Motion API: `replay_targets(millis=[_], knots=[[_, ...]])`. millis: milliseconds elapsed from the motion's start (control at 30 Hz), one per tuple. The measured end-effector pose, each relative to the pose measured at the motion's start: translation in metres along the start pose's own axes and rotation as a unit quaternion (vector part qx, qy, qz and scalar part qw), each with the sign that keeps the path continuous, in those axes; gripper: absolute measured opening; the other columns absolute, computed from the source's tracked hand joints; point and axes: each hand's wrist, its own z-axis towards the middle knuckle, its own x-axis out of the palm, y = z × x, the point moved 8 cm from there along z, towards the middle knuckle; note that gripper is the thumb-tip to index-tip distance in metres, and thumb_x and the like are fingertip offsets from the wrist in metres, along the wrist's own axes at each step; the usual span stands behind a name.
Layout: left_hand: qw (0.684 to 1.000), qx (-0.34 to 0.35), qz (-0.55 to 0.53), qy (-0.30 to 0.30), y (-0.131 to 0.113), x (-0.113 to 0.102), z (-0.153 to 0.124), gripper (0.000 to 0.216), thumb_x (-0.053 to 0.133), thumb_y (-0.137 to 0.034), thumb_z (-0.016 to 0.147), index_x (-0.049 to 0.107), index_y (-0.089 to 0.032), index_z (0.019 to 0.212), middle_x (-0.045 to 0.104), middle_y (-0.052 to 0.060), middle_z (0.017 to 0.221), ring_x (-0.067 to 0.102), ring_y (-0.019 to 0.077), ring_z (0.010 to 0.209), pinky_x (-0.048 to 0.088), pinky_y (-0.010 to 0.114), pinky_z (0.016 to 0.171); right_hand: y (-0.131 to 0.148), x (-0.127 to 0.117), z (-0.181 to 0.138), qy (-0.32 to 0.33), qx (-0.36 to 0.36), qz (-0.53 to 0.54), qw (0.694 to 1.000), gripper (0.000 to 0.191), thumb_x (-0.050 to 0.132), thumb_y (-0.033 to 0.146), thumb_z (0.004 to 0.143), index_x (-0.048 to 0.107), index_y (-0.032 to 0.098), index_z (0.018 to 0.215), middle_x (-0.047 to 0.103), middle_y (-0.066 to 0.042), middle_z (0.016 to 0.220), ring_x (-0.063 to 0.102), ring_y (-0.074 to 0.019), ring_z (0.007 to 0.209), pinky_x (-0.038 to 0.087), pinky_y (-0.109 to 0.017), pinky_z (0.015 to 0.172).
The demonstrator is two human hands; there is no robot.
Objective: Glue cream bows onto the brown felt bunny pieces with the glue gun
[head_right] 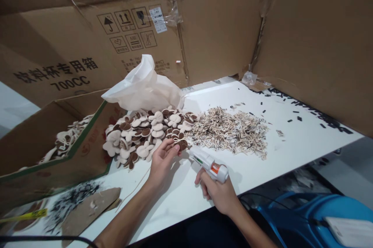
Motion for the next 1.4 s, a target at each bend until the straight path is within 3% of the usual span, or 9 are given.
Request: replay_targets(millis=[633, 900, 1067, 1267, 1400], knots=[[1.0, 0.0, 0.001, -0.014, 0.002, -0.002, 0.0, 0.034, 0.083, -0.038, 0.078, 0.066, -0.019, 0.101, 0.069, 0.003, 0.089, 0.064, 0.014, 0.078, 0.053, 0.024, 0.073, 0.003, 0.0, -0.001, -0.007, 0.0, -0.013, 1.0, 0.037, 0.059, 0.046, 0.092, 0.068, 0.017, 0.071, 0.053, 0.003, 0.044, 0.049, -0.0124, 0.04, 0.038, -0.023, 0.042], [1.0, -0.012, -0.011, -0.013, 0.005, -0.002, 0.001, 0.03, 0.082, -0.037, 0.079, 0.066, -0.02, 0.098, 0.067, 0.0, 0.085, 0.063, 0.012, 0.072, 0.049, 0.022, 0.069, 0.006, -0.001, -0.004, 0.0, -0.046, 0.003, 0.999, 0.049, 0.056, 0.06, 0.094, 0.075, 0.015, 0.085, 0.054, 0.001, 0.045, 0.05, -0.0149, 0.041, 0.039, -0.027, 0.045], [1.0, -0.016, -0.011, -0.009, 0.011, -0.003, 0.002, 0.03, 0.081, -0.037, 0.08, 0.067, -0.02, 0.1, 0.068, 0.001, 0.087, 0.064, 0.0126, 0.073, 0.05, 0.023, 0.07, 0.003, 0.0, -0.005, -0.011, -0.038, 0.06, 0.997, 0.045, 0.059, 0.059, 0.095, 0.072, 0.015, 0.095, 0.065, -0.002, 0.053, 0.051, -0.014, 0.04, 0.039, -0.026, 0.042], [0.999, -0.033, -0.007, 0.029, 0.014, 0.003, 0.0, 0.029, 0.081, -0.037, 0.08, 0.068, -0.018, 0.098, 0.068, 0.003, 0.085, 0.062, 0.0128, 0.07, 0.049, 0.023, 0.067, 0.004, -0.009, -0.004, -0.089, -0.059, 0.113, 0.988, 0.041, 0.062, 0.057, 0.094, 0.065, 0.018, 0.104, 0.078, -0.012, 0.091, 0.054, -0.0121, 0.04, 0.041, -0.028, 0.04], [0.992, -0.058, 0.007, 0.112, 0.016, 0.017, -0.008, 0.029, 0.081, -0.038, 0.082, 0.072, -0.017, 0.099, 0.07, 0.006, 0.084, 0.062, 0.0144, 0.068, 0.049, 0.026, 0.065, 0.007, -0.024, -0.001, -0.154, -0.081, 0.143, 0.974, 0.038, 0.062, 0.053, 0.095, 0.063, 0.019, 0.11, 0.076, -0.008, 0.089, 0.048, -0.0104, 0.04, 0.04, -0.027, 0.039]])
